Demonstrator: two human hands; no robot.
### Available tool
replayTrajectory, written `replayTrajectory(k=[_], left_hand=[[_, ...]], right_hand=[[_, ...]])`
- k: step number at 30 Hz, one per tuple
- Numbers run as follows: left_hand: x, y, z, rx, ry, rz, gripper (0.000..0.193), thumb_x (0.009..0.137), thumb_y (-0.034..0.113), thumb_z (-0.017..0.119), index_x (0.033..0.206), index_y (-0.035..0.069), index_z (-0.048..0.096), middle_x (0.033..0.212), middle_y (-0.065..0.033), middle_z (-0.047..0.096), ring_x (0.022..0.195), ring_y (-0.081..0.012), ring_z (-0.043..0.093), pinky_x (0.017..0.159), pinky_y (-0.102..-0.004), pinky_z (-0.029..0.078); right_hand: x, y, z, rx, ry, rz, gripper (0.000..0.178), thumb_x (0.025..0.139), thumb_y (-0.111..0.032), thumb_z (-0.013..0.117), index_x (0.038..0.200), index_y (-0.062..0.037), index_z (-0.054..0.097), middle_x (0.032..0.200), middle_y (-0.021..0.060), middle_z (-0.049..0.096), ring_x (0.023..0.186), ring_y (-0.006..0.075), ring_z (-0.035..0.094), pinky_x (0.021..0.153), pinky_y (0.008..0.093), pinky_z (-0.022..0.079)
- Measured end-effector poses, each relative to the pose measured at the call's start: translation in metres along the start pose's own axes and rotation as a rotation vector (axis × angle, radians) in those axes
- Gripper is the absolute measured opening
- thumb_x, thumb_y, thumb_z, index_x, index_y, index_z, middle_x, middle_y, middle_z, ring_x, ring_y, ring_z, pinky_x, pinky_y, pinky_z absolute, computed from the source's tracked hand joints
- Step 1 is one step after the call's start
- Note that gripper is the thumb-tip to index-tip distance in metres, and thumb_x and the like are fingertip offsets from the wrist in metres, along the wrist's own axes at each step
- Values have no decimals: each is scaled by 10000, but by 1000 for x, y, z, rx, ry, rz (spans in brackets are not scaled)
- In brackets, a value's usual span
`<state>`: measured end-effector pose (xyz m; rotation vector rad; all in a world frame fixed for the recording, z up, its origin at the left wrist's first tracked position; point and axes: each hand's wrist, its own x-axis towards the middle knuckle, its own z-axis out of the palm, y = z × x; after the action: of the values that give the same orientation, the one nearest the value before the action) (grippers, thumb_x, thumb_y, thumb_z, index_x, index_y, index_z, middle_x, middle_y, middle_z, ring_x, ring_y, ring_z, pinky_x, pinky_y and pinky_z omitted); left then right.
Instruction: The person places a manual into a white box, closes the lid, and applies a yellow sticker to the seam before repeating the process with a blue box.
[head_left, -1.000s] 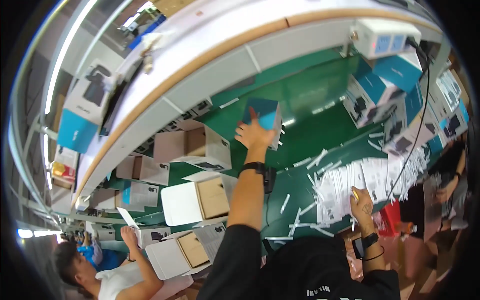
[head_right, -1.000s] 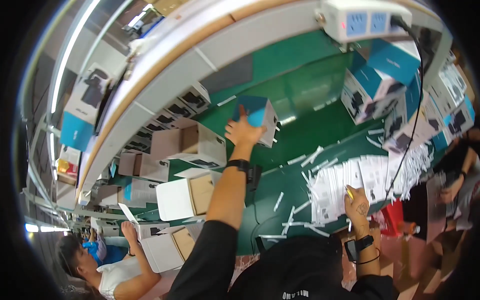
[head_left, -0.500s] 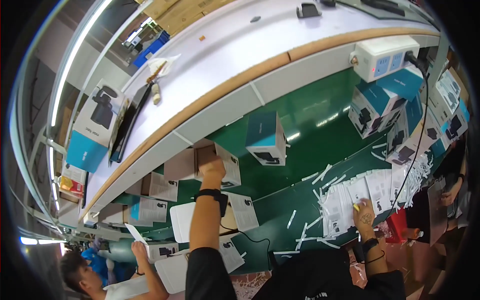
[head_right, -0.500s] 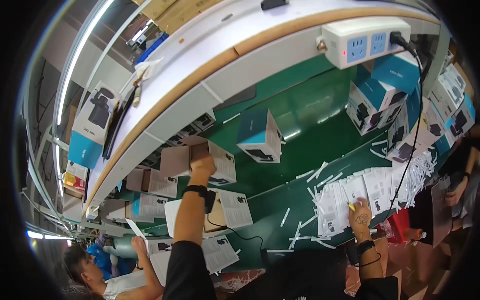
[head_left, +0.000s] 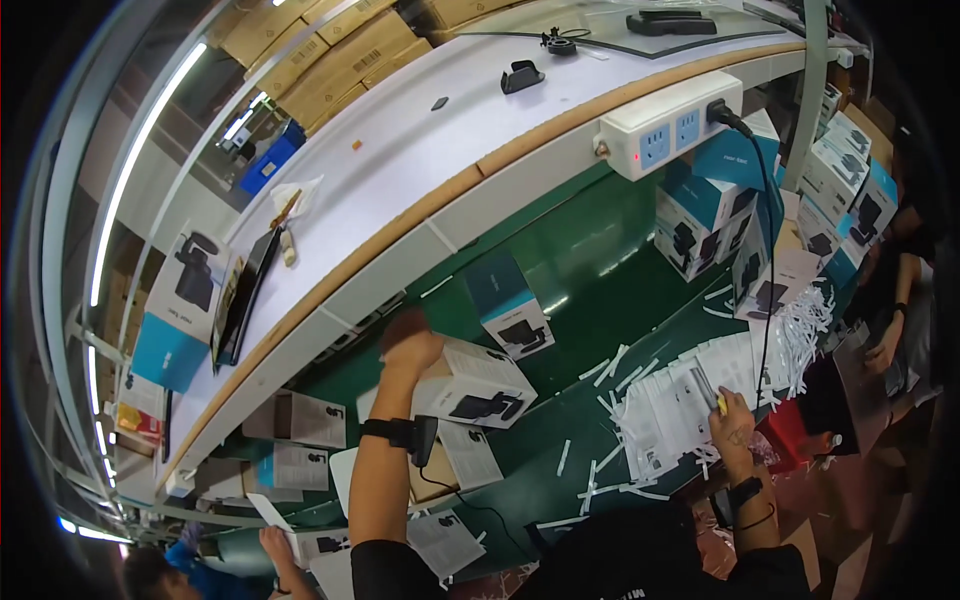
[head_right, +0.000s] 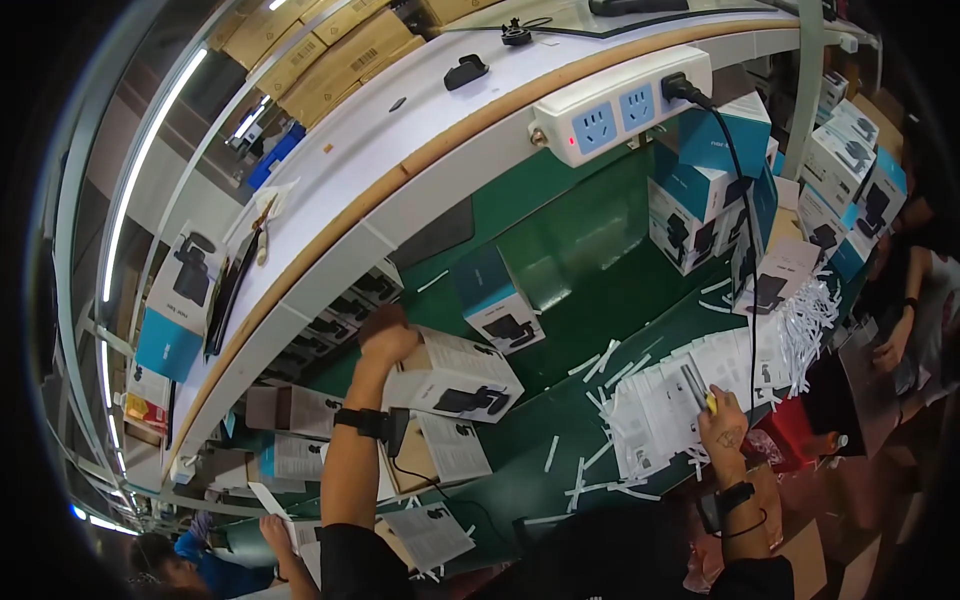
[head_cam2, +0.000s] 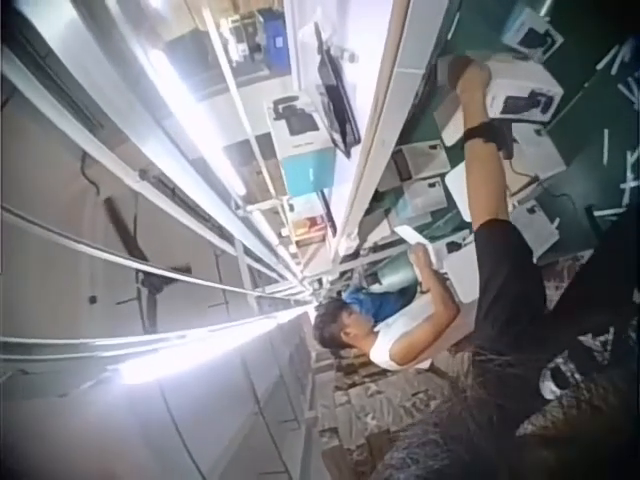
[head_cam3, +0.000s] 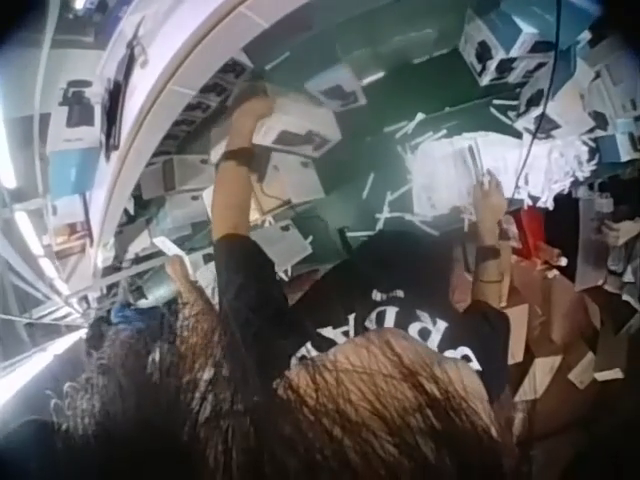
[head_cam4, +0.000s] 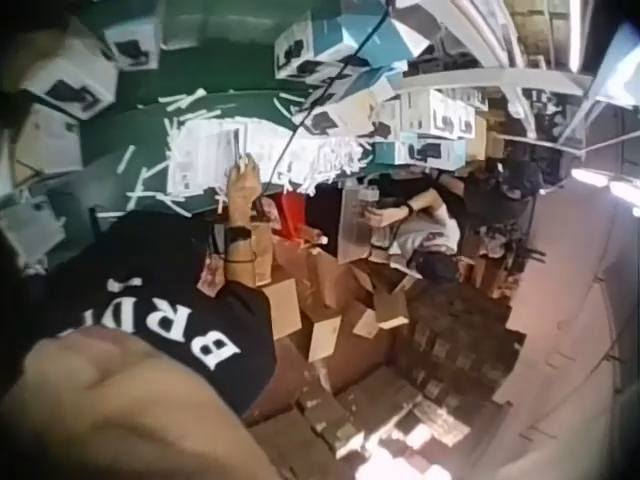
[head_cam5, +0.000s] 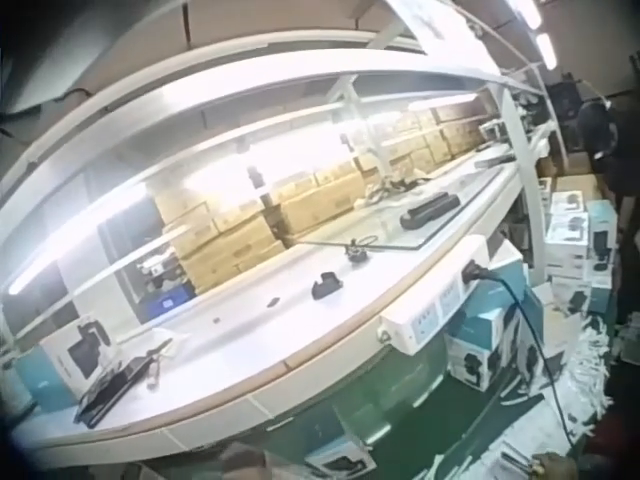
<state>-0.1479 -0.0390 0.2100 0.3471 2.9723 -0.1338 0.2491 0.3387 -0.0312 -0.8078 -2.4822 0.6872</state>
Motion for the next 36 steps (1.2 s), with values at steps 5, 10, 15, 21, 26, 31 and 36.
replayTrajectory(k=[5, 10, 15, 21, 26, 31, 36], left_hand=[[-41, 9, 1, 80, -187, 92, 653, 731, 580, 750, 1129, 62, 727, 1145, -180, 721, 1056, -348, 695, 907, -434, 545], [-129, 64, 47, 332, -483, 320, 612, 727, 562, 784, 1125, 99, 740, 1058, -138, 748, 1015, -310, 717, 885, -440, 533], [-129, 51, 104, 494, -252, 428, 311, 804, 343, 755, 1016, 115, 746, 976, -75, 757, 948, -267, 730, 824, -442, 526], [-196, 82, 90, 406, -64, 888, 61, 813, 170, 657, 791, 134, 701, 823, -88, 734, 806, -237, 728, 682, -367, 507], [-274, 91, 100, 316, -35, 1018, 102, 814, 155, 631, 766, 169, 720, 732, -25, 700, 745, -190, 694, 630, -374, 411], [-332, 78, 100, 120, 10, 1029, 112, 802, 163, 629, 793, 124, 734, 737, -30, 694, 722, -218, 676, 628, -374, 412], [-370, 41, 108, -687, 534, 918, 126, 821, 203, 687, 811, 87, 736, 781, -67, 713, 726, -212, 698, 653, -352, 480]], right_hand=[[10, -25, 8, 22, -104, -66, 321, 794, -72, 652, 1113, -45, 677, 1001, 195, 628, 889, 432, 642, 773, 460, 536], [-17, -22, -11, 0, -136, -20, 276, 797, -75, 646, 1066, -31, 689, 991, 195, 625, 891, 433, 640, 784, 461, 531], [-19, -32, 0, 55, -140, -86, 230, 798, -65, 646, 1018, -13, 685, 926, 187, 621, 856, 419, 636, 755, 445, 526], [-22, -113, -43, 701, -92, 39, 90, 847, 8, 661, 937, 21, 660, 826, 52, 625, 707, 178, 655, 648, 304, 516], [-15, -227, -50, 1018, -254, -100, 61, 832, 28, 674, 878, 2, 644, 797, 15, 634, 702, 94, 616, 631, 256, 498], [-42, -266, -27, 739, -433, -354, 123, 786, -37, 708, 839, 5, 606, 816, 114, 621, 669, 191, 627, 599, 317, 485], [-69, -267, -16, 704, -620, -523, 148, 764, -52, 709, 849, 5, 602, 843, 143, 623, 685, 270, 631, 604, 343, 487]])
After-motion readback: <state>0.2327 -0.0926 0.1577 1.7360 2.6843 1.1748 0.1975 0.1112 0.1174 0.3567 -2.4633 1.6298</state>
